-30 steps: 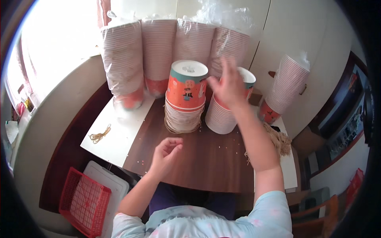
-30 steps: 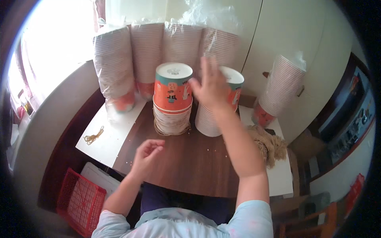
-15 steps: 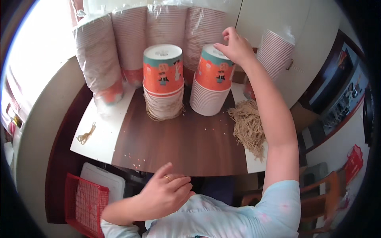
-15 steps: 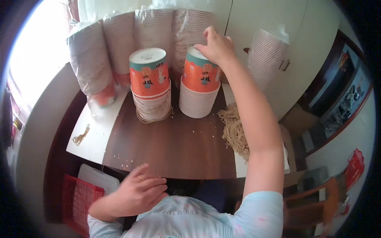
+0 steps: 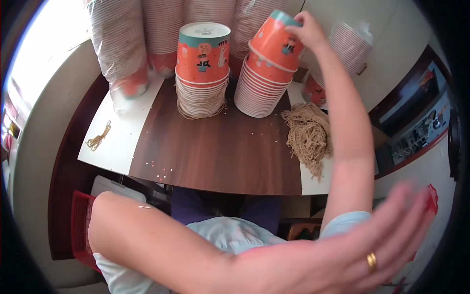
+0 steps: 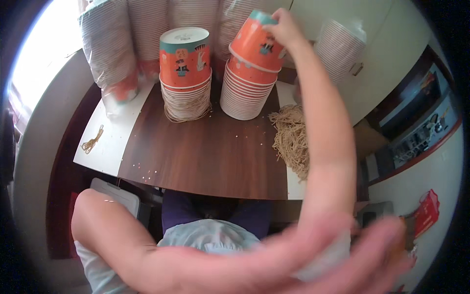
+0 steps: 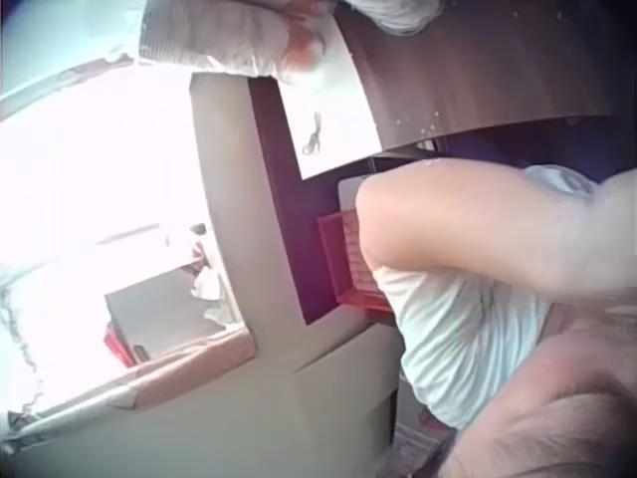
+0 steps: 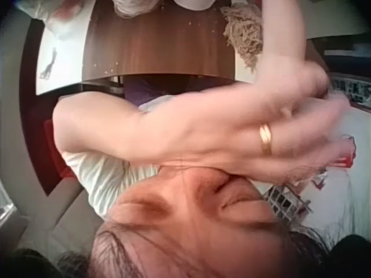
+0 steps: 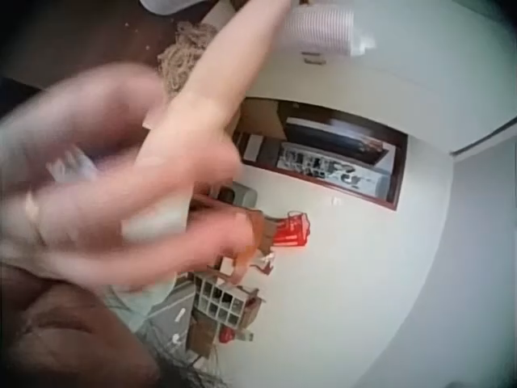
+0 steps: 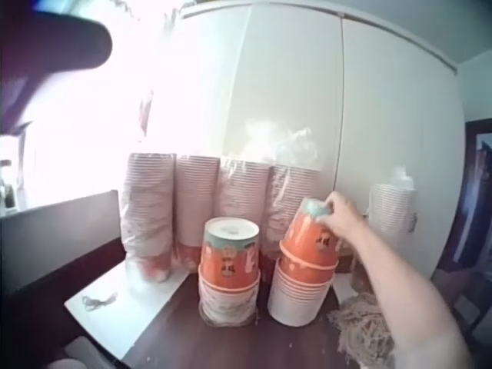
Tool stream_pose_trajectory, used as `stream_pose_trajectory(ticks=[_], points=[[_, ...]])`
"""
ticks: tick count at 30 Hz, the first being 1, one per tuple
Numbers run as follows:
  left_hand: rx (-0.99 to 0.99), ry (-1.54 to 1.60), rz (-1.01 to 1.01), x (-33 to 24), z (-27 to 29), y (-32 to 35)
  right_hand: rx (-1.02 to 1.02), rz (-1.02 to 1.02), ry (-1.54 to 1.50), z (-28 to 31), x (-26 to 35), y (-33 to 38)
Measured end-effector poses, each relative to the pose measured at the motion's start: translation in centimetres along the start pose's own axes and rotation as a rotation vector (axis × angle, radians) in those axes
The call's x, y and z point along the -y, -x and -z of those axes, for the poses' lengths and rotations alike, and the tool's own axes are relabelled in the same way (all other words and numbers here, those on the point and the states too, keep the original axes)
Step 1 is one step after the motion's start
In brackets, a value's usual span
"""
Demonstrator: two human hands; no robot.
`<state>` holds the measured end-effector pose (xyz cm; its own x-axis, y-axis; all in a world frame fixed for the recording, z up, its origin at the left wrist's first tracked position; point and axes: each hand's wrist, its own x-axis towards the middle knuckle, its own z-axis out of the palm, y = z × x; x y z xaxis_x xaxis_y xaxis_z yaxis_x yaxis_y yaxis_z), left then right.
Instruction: Threading and tying cord handles onto paper buckets.
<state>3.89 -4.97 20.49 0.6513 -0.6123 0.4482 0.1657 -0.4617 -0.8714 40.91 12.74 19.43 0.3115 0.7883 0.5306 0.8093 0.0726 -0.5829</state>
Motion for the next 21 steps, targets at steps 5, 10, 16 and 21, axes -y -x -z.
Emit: stream_pose_trajectory(ticks=[5,10,16,21], points=[[-0.237,0.365,0.265,-6.4,-1.4,-2.1,-0.256,0.406,0.092,7.8,3.2,-0.8],[-0.176,0.631,-0.048,-10.6,-2.8,2.5,-0.381,0.124,-1.036,9.1,1.1,11.1],[0.126,0.703,0.949,-11.9,-10.9,10.8,-0.130,-0.722,-1.862,-10.5,-3.1,32.3],[0.262,1.030,0.774,-13.0,-11.6,13.8,-0.064,-0.700,-0.831,-9.9,-4.4,35.3]])
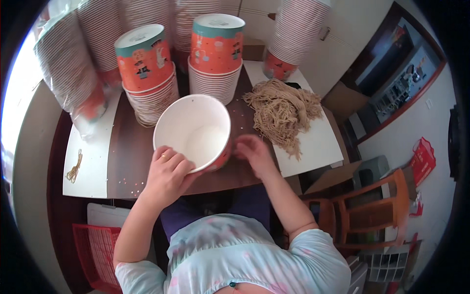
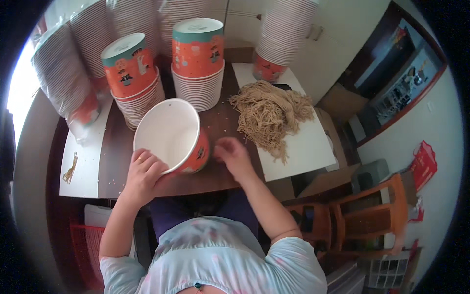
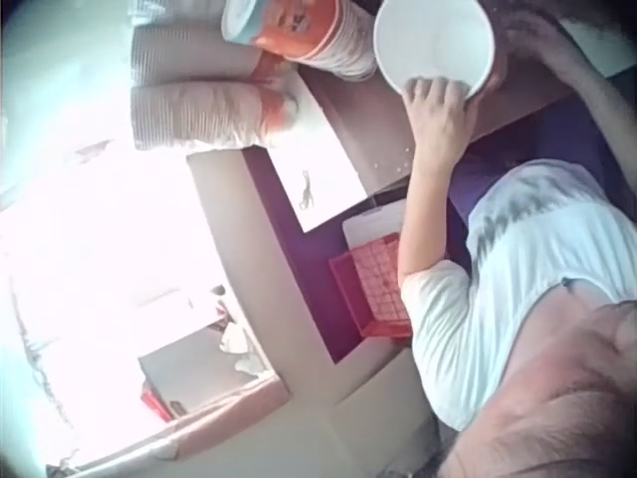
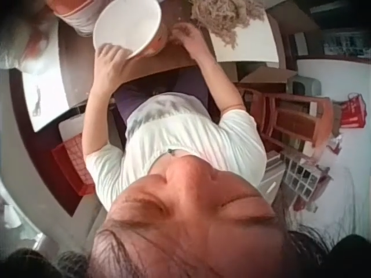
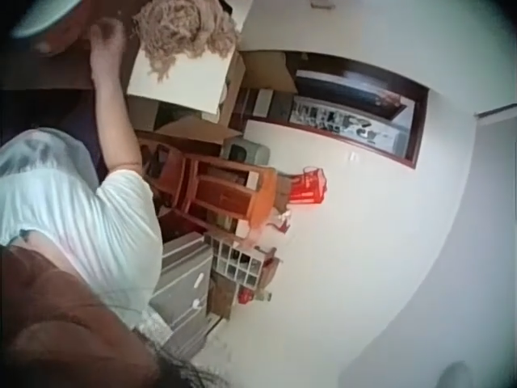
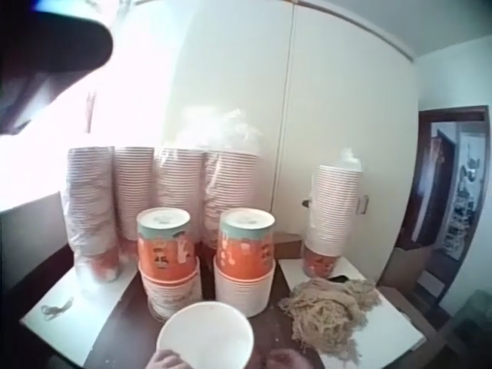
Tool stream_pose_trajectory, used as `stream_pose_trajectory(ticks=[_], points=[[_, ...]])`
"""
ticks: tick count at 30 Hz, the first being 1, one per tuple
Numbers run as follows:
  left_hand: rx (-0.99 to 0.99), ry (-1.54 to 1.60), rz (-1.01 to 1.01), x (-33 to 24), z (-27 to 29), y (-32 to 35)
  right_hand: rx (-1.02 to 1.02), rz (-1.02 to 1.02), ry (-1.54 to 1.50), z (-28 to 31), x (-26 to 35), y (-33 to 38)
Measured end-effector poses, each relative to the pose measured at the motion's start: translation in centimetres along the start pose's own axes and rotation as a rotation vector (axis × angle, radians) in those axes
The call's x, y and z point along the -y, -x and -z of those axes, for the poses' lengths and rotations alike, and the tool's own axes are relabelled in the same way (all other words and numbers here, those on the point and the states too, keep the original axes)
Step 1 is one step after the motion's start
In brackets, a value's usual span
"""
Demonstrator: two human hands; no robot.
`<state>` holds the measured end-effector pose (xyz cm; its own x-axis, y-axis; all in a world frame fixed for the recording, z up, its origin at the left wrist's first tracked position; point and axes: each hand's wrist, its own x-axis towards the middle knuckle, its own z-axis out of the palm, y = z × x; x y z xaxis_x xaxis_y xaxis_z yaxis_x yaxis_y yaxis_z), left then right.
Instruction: Threading and tying cord handles onto paper buckets.
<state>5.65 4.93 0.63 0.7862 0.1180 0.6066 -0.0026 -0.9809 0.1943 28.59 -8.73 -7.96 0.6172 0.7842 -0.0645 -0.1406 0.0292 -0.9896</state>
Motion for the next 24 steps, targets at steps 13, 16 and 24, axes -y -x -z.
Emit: stream_pose_trajectory(ticks=[13,16,24], points=[[0.096,-0.107,0.085,-3.1,2.6,-1.5,0.091,0.789,1.375,12.4,10.0,-7.1],[0.016,0.118,0.167,-3.1,3.6,-2.7,-0.020,0.730,1.070,11.6,14.4,-8.6],[0.141,0.589,0.364,-0.7,0.9,-14.4,0.028,0.486,1.036,5.8,22.1,-7.6]])
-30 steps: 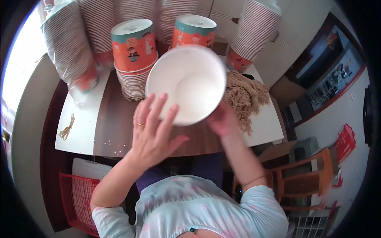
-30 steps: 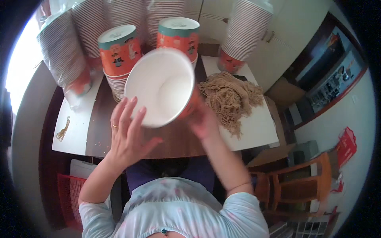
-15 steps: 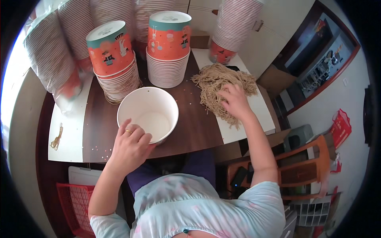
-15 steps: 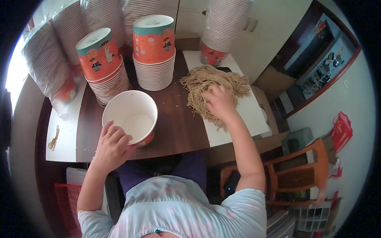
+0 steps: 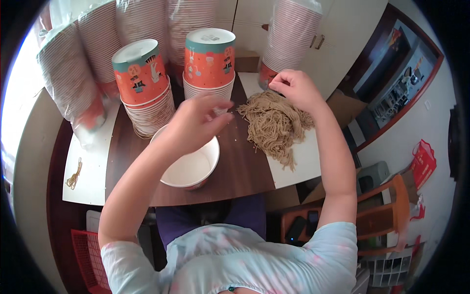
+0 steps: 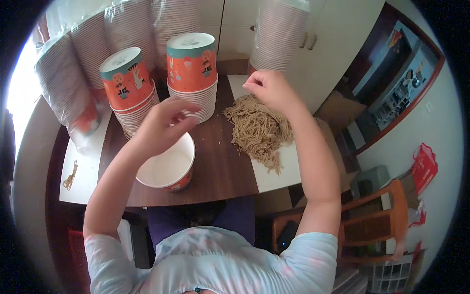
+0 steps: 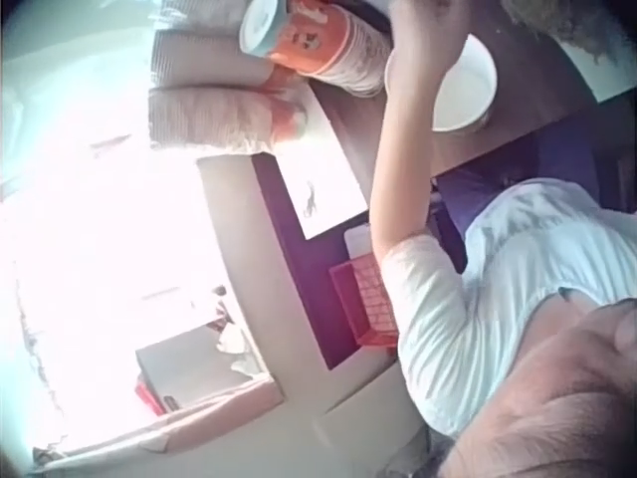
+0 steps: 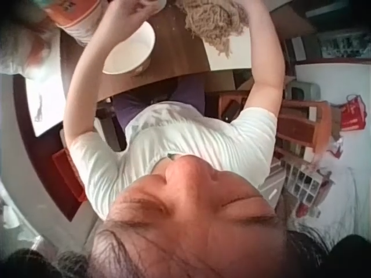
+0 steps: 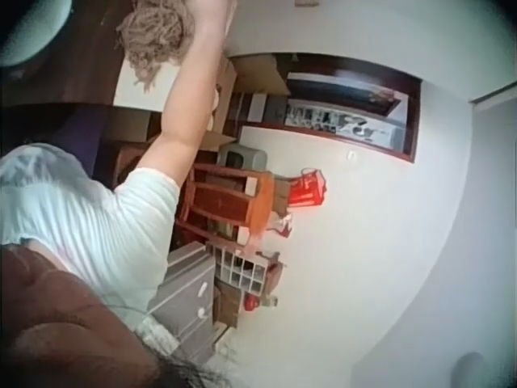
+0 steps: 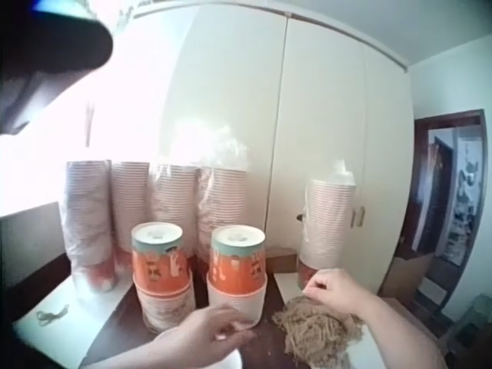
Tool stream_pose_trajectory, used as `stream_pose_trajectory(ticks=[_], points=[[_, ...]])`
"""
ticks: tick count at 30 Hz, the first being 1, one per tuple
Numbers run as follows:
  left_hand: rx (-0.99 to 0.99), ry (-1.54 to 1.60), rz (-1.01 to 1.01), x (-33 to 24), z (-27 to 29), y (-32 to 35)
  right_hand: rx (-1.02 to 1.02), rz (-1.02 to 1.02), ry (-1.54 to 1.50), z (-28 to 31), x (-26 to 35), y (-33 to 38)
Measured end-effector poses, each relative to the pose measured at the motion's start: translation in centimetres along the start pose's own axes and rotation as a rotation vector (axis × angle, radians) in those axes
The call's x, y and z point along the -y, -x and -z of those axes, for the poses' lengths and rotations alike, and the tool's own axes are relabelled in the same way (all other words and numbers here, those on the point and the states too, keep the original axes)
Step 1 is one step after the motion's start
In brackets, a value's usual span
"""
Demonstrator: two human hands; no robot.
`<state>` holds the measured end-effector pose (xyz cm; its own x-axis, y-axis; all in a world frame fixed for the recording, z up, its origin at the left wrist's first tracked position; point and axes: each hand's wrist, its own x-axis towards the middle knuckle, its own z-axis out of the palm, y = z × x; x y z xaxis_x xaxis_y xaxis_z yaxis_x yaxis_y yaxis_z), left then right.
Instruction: Threading and tying cord handles onto paper buckets.
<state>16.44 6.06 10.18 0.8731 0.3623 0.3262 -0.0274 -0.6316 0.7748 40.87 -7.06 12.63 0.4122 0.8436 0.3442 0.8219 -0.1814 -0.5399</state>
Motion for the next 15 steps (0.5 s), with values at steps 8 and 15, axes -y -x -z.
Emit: stream_pose_trajectory(ticks=[8,15], points=[[0.169,-0.109,-0.082,1.9,-3.5,-4.0,0.235,0.006,0.312,-2.3,-6.1,2.6],[0.126,-0.120,-0.127,1.1,-2.7,-0.7,0.137,0.235,0.418,-6.7,-9.4,4.0]])
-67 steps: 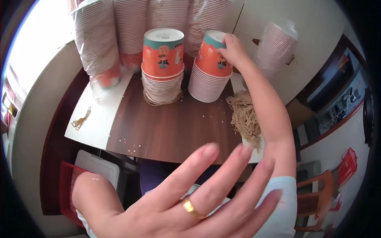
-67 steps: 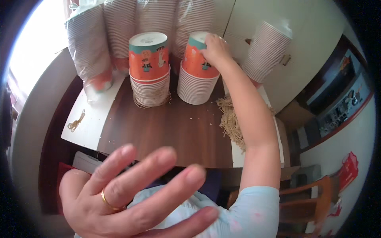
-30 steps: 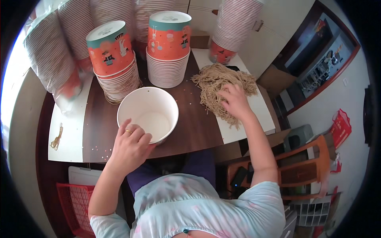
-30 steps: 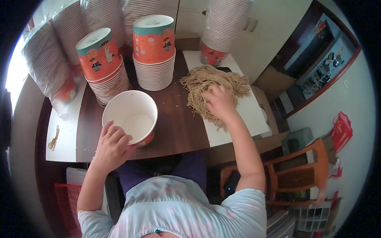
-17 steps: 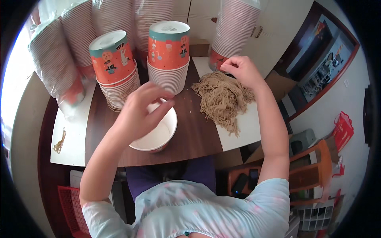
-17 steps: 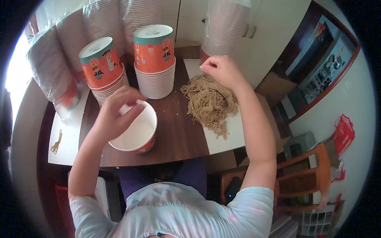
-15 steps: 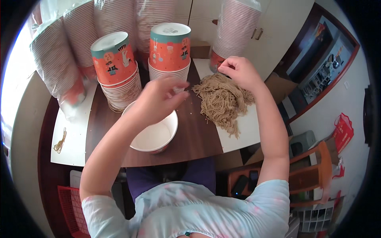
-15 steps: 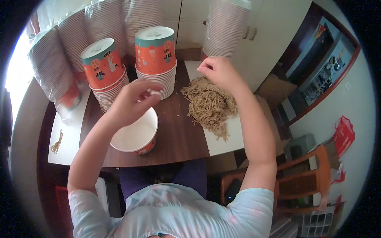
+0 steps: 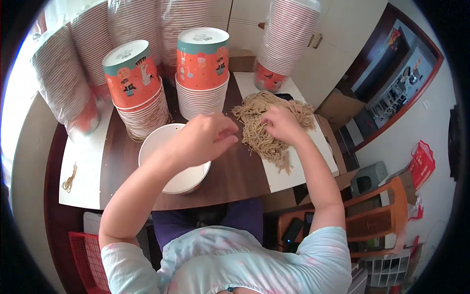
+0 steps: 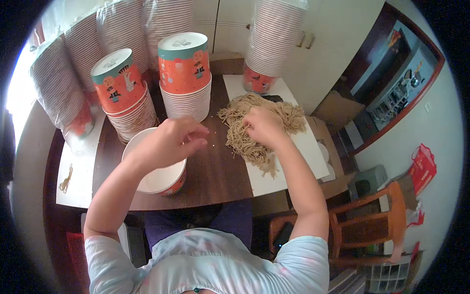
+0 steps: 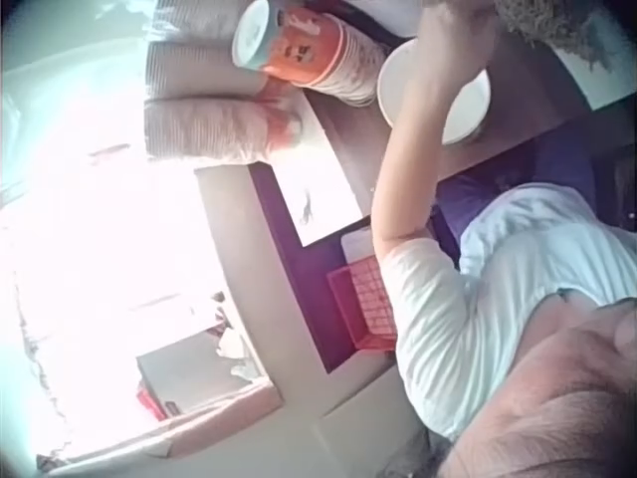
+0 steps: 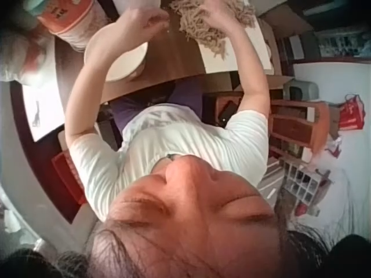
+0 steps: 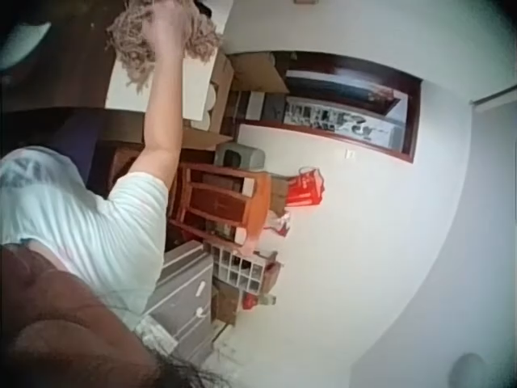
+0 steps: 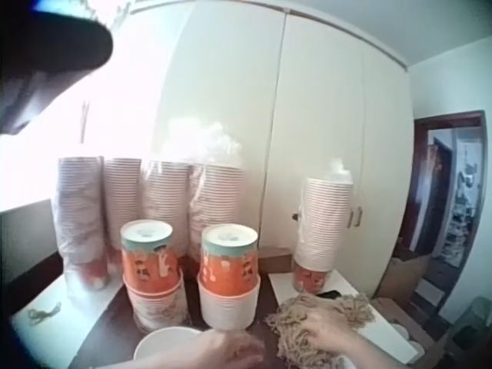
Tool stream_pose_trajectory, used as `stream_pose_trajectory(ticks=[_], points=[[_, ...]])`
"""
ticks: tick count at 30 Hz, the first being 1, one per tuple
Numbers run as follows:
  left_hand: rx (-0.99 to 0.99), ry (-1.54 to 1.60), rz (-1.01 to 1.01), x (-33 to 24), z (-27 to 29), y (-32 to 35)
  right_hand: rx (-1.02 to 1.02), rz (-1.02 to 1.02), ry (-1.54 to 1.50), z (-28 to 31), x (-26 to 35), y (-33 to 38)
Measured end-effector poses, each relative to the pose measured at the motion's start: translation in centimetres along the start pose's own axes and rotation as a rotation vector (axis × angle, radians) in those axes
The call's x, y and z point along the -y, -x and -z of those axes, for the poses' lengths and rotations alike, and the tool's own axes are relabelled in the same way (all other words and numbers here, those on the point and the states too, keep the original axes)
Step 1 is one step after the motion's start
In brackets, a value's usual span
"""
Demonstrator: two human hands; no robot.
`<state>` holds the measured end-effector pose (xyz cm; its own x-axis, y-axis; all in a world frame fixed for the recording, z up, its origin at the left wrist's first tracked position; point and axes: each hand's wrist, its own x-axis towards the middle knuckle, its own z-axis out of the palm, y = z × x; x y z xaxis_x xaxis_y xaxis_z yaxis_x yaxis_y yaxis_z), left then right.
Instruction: Threading and tying cord handles onto paper buckets.
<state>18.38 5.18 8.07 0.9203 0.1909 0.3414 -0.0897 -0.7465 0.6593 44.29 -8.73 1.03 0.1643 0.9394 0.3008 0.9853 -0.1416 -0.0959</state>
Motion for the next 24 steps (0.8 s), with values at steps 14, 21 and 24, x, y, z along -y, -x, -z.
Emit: stream_pose_trajectory(ticks=[14,21,24], points=[[-0.230,0.320,-0.015,-0.6,1.8,-4.1,-0.079,-0.153,-0.877,12.4,3.3,-5.8],[-0.018,0.525,0.075,-1.7,2.4,-8.6,0.042,-0.291,-0.968,16.8,5.4,-6.9],[-0.115,0.324,0.116,-0.1,3.1,-6.5,0.080,-0.262,-1.232,16.9,5.1,-5.4]])
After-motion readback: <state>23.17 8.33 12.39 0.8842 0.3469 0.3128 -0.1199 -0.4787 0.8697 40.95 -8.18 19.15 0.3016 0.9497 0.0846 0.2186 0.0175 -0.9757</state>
